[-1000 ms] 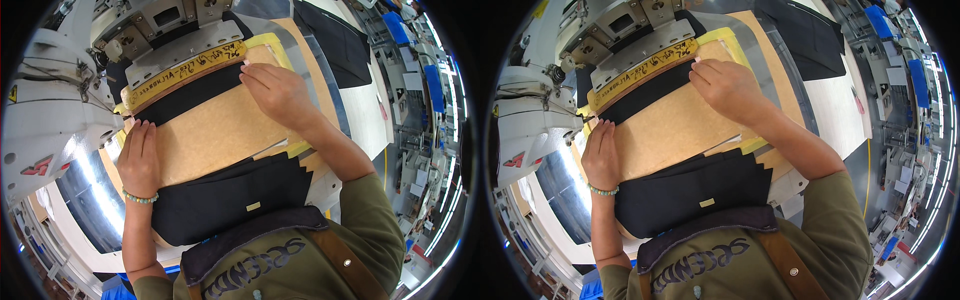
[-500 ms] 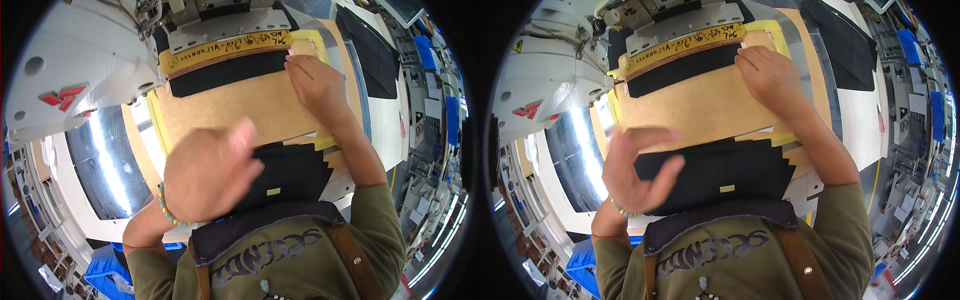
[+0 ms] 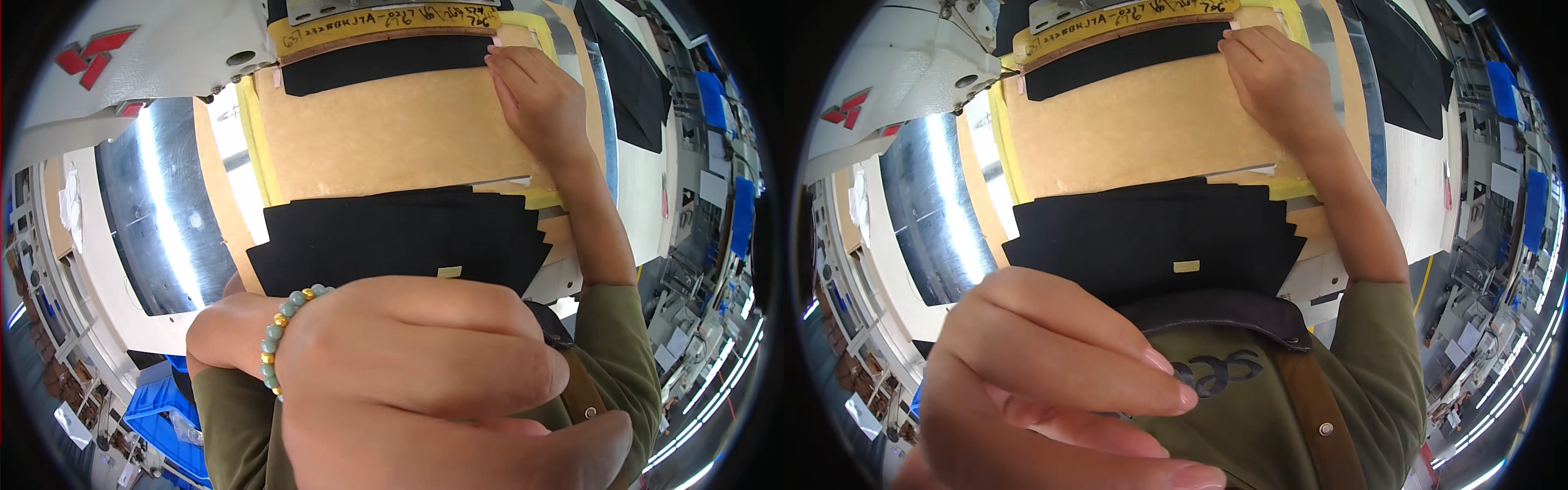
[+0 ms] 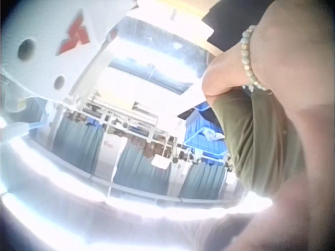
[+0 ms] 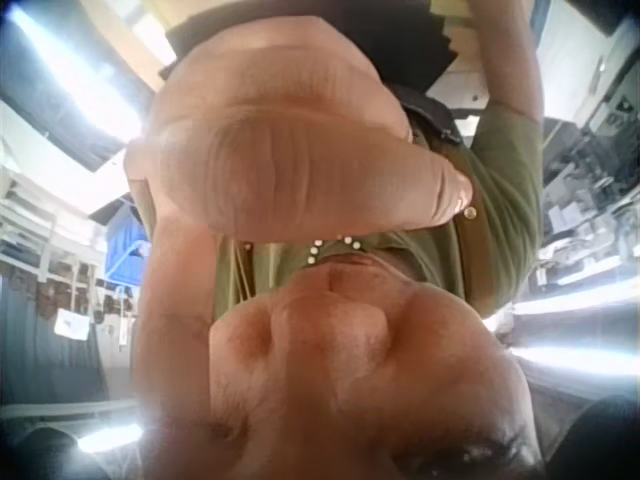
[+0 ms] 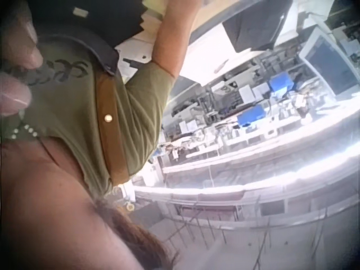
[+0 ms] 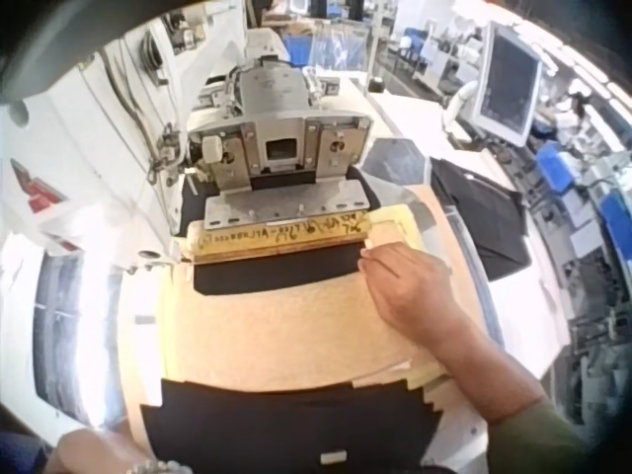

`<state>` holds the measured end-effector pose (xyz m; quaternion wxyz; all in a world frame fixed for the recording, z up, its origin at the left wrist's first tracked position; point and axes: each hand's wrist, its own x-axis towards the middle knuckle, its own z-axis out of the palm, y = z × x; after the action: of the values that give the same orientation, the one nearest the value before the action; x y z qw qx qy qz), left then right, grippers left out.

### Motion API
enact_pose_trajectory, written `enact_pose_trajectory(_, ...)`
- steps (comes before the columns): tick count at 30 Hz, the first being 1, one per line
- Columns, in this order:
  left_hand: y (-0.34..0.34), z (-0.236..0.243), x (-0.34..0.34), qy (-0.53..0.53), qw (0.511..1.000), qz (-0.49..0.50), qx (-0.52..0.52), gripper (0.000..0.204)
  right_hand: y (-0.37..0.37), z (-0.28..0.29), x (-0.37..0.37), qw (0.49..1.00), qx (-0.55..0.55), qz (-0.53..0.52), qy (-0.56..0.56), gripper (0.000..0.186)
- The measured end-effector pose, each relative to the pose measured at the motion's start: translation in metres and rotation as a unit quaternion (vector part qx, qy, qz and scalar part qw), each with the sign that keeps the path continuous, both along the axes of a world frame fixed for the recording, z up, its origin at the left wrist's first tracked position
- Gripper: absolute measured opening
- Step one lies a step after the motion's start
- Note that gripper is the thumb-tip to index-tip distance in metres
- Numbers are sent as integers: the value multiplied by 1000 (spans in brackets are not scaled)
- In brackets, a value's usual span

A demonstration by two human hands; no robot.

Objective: The person places fabric panels onto a template and sews them together using an industrial sewing machine.

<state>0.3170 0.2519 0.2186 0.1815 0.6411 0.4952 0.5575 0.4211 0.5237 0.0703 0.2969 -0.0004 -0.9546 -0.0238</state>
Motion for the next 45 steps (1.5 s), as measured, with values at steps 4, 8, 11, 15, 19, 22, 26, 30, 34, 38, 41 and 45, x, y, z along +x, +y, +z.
enact_pose_trajectory(4,1,-3,5,39,999,11,-11,12,-1,1,1,1000,1,-1,-3,12)
enact_pose_trajectory(8,-8,-3,9,73,997,20,-19,17,-1,1,3,1000,-5,-1,-4,11)
enact_pose_trajectory(11,-17,-6,9,98,994,30,-25,22,-3,2,3,1000,-4,-3,-4,10)
enact_pose_trajectory(15,-30,-9,8,124,991,46,-36,27,-5,4,3,1000,-15,-5,-8,8)
enact_pose_trajectory(19,-38,-10,13,153,986,53,-30,33,-6,9,9,1000,-26,-6,-1,8)
enact_pose_trajectory(22,-46,-12,7,174,983,61,-26,37,-8,20,13,998,-61,6,-20,8)
enact_pose_trajectory(26,-48,-51,-25,217,951,82,-206,48,-35,35,43,968,-235,5,-83,10)
enact_pose_trajectory(30,-74,-76,-38,225,921,127,-292,47,-80,57,53,934,-327,79,-118,15)
enact_pose_trajectory(34,-75,-88,-36,217,912,144,-316,49,-110,63,54,923,-317,115,-184,24)
enact_pose_trajectory(38,-70,-88,-25,182,927,166,-284,51,-116,63,63,924,-293,95,-228,28)
enact_pose_trajectory(41,-64,-90,-18,186,948,129,-225,51,-115,61,69,922,-291,82,-242,23)
enact_pose_trajectory(45,-60,-85,-12,151,969,33,-191,31,-122,78,73,884,-375,176,-217,12)
